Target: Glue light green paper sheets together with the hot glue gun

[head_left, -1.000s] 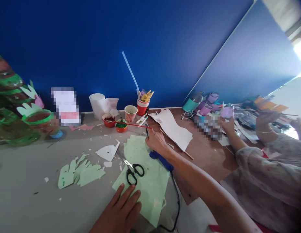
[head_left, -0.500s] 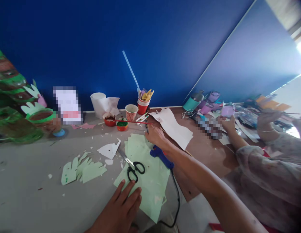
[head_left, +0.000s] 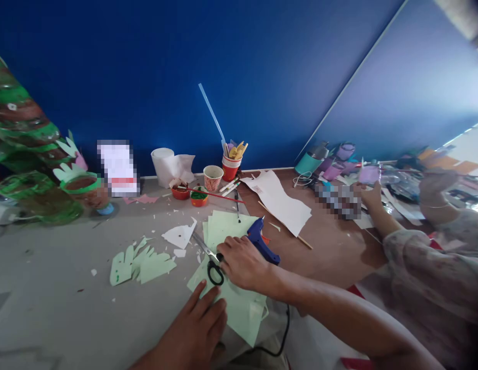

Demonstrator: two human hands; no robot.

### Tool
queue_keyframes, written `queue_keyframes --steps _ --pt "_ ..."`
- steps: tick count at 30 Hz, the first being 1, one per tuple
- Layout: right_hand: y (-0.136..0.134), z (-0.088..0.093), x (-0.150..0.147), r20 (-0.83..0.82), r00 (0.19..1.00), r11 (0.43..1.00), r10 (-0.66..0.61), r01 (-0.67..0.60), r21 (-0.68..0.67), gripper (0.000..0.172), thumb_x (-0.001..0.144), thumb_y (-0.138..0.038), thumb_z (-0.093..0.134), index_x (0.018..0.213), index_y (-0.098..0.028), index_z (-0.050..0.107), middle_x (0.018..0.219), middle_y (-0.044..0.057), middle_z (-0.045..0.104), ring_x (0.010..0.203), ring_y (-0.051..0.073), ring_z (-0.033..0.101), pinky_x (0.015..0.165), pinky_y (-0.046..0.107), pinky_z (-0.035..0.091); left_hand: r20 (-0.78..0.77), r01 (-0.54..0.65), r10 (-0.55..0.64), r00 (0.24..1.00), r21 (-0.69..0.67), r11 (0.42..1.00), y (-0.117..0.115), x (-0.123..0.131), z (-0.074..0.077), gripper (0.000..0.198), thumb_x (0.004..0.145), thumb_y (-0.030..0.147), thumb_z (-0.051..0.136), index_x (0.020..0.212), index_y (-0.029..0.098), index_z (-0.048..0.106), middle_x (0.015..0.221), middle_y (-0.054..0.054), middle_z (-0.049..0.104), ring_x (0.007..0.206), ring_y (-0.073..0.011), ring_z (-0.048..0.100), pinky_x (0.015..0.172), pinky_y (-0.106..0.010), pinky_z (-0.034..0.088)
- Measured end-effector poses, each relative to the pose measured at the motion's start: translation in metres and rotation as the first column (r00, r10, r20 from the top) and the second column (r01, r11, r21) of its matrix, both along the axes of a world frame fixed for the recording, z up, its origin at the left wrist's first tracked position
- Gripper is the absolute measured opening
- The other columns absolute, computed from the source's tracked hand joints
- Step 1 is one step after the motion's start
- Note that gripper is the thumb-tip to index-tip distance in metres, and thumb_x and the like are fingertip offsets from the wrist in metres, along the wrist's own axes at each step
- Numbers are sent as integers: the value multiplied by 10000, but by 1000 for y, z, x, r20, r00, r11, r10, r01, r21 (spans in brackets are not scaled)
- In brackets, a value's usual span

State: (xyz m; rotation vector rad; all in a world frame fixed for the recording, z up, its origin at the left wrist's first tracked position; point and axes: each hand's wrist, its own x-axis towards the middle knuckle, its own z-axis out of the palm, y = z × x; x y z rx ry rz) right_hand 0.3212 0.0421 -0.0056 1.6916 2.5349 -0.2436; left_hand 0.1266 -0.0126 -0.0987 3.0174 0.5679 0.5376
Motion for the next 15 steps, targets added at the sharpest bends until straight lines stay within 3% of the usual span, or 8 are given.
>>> queue_keyframes --steps 6,9,12,15 --pt "-1 -2 -7 5 1000 1000 -22 22 -20 236 859 -204 506 1064 -129 594 1017 126 657 940 284 636 822 398 448 166 -29 23 986 33 999 1 6 4 73 892 260 637 901 190 655 921 9 654 1065 -194 541 1213 -433 54" --pt "-1 -1 -5 -101 989 990 -111 101 -96 307 831 -189 524 1127 -117 561 1093 145 648 1021 283 619 847 370 440 189 -37 35 981 12 999 1 6 4 41 899 197 605 872 190 635 870 9 624 1004 -173 544 1211 -437 100" --pt "1 -3 1 -288 925 957 -248 188 -220 374 787 -172 572 1158 -134 535 1134 127 647 1052 242 606 854 315 427 189 -51 51 981 -3 999 0 5 3 29 893 176 605 881 197 621 898 4 613 987 -165 541 1206 -460 142" --pt "4 -7 6 -434 819 911 -377 242 -335 360 738 -142 617 1092 -175 563 965 43 671 889 180 616 753 262 425 250 -64 72 966 -38 997 0 6 4 103 889 124 576 823 199 599 837 8 591 900 -150 543 1191 -472 214"
